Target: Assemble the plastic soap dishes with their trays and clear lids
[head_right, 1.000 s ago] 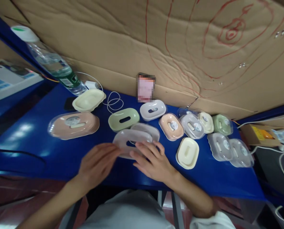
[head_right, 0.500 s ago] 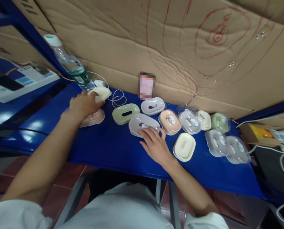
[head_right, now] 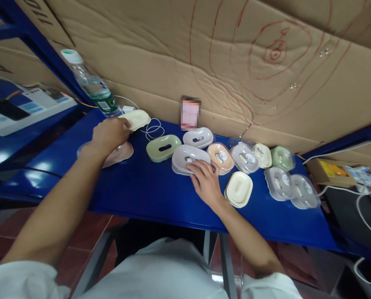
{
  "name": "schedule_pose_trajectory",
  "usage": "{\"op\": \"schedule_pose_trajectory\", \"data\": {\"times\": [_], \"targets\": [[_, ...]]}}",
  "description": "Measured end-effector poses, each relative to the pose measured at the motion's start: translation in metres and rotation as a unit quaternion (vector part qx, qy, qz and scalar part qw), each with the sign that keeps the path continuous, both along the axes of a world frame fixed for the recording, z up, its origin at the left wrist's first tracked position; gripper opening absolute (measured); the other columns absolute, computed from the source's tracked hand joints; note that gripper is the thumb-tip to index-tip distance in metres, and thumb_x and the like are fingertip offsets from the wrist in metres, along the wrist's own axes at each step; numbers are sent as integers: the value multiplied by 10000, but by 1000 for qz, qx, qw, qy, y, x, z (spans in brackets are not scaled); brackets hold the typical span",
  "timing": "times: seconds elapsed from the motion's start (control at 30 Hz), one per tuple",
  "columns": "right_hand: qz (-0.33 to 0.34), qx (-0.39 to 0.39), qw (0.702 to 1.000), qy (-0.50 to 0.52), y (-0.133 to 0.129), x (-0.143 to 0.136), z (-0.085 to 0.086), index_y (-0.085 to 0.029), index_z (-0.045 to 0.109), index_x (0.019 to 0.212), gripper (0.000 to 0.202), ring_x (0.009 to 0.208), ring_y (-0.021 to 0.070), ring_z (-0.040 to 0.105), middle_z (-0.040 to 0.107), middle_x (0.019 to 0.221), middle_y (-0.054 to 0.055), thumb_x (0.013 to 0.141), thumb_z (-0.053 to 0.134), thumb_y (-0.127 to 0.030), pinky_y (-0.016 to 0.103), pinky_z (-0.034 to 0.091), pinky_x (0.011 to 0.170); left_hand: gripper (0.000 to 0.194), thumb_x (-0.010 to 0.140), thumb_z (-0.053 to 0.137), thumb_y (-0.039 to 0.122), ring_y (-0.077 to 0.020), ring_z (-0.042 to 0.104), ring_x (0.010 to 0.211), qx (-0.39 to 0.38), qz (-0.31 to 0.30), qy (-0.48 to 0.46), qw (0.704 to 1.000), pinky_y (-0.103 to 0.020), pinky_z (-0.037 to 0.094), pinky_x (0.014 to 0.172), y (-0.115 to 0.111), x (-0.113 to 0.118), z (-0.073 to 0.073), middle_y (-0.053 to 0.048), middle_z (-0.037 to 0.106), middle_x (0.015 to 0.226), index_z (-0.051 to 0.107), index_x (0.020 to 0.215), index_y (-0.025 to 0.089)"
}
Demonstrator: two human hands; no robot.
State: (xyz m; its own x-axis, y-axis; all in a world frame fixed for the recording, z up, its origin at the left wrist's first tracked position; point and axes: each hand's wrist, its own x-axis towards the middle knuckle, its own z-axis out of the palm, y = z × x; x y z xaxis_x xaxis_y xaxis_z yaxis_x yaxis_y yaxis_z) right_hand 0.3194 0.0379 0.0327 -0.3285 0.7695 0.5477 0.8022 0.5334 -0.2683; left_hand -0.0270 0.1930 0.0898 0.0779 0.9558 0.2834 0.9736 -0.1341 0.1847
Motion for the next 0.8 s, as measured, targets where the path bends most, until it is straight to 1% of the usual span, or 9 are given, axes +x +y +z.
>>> {"op": "schedule_pose_trajectory", "data": {"times": [0.07, 0.17, 0.23, 0.27, 0.33, 0.43, 0.57, 0.67, 0.8], "targets": [[-7, 15, 999, 37, -1, 1, 0, -273, 717, 1330, 268, 1278, 245, 694, 777, 1317, 75, 1092, 595, -253, 493, 361, 1200, 389, 1061, 505, 383, -307, 754, 1085, 15, -32, -10, 999, -437, 578, 869, -36, 12, 11, -164, 756, 1256, 727, 1228, 109], [-30, 51, 993, 103, -3, 4, 8, -265, 701, 1360, 300, 1264, 269, 710, 782, 1294, 102, 1080, 594, -252, 526, 447, 1176, 333, 1099, 474, 318, -316, 701, 1290, 49, -98, -36, 993, -468, 578, 1052, -116, 28, 11, -120, 730, 1380, 671, 1345, 211], [-31, 68, 988, 136, -6, 5, 16, -261, 686, 1377, 324, 1252, 284, 719, 784, 1278, 111, 1064, 606, -232, 538, 492, 1145, 307, 1089, 494, 233, -258, 723, 1273, 81, -209, -95, 970, -407, 600, 1073, -170, 37, -5, -64, 742, 1378, 661, 1340, 291], [-22, 68, 987, 142, -8, 5, 21, -266, 680, 1383, 337, 1246, 286, 723, 786, 1274, 107, 1056, 615, -220, 541, 499, 1140, 301, 1070, 503, 183, -238, 757, 1200, 96, -266, -103, 954, -379, 635, 1011, -192, 40, -15, -49, 765, 1335, 676, 1294, 290], [9, 56, 991, 123, -16, 3, 30, -283, 676, 1386, 360, 1238, 280, 726, 790, 1275, 89, 1039, 637, -195, 540, 475, 1163, 357, 1028, 466, 85, -245, 785, 1126, 85, -324, -77, 939, -384, 667, 905, -222, 44, -35, -64, 785, 1307, 703, 1240, 248], [50, 38, 997, 53, -40, -7, 34, -305, 686, 1365, 376, 1235, 257, 723, 801, 1270, 52, 1025, 651, -149, 545, 322, 1275, 360, 995, 480, 39, -275, 793, 1103, 60, -341, -56, 936, -420, 683, 893, -236, 48, -57, -95, 791, 1278, 733, 1174, 224], [34, -26, 999, 9, -81, -23, 19, -307, 678, 1384, 393, 1237, 221, 712, 806, 1260, 19, 1040, 607, -130, 518, 146, 1344, 193, 1039, 603, 192, -289, 788, 1125, 63, -258, -161, 951, -446, 710, 906, -232, 52, -73, -151, 681, 1423, 701, 1197, 243], [3, -61, 998, -2, -100, -29, 3, -288, 659, 1421, 410, 1270, 216, 693, 797, 1279, 24, 1045, 590, -140, 502, 162, 1343, 289, 1018, 679, 242, -304, 781, 1144, 81, -229, -206, 948, -468, 724, 884, -226, 54, -79, -188, 560, 1559, 670, 1305, 271], [12, -100, 994, -53, -106, -34, -5, -280, 654, 1431, 372, 1434, 245, 597, 744, 1409, 68, 1076, 569, -204, 524, 241, 1331, 439, 1047, 638, 236, -383, 638, 1413, 56, -321, -133, 936, -540, 661, 1044, -217, 51, -78, -200, 545, 1614, 610, 1484, 275]]}}
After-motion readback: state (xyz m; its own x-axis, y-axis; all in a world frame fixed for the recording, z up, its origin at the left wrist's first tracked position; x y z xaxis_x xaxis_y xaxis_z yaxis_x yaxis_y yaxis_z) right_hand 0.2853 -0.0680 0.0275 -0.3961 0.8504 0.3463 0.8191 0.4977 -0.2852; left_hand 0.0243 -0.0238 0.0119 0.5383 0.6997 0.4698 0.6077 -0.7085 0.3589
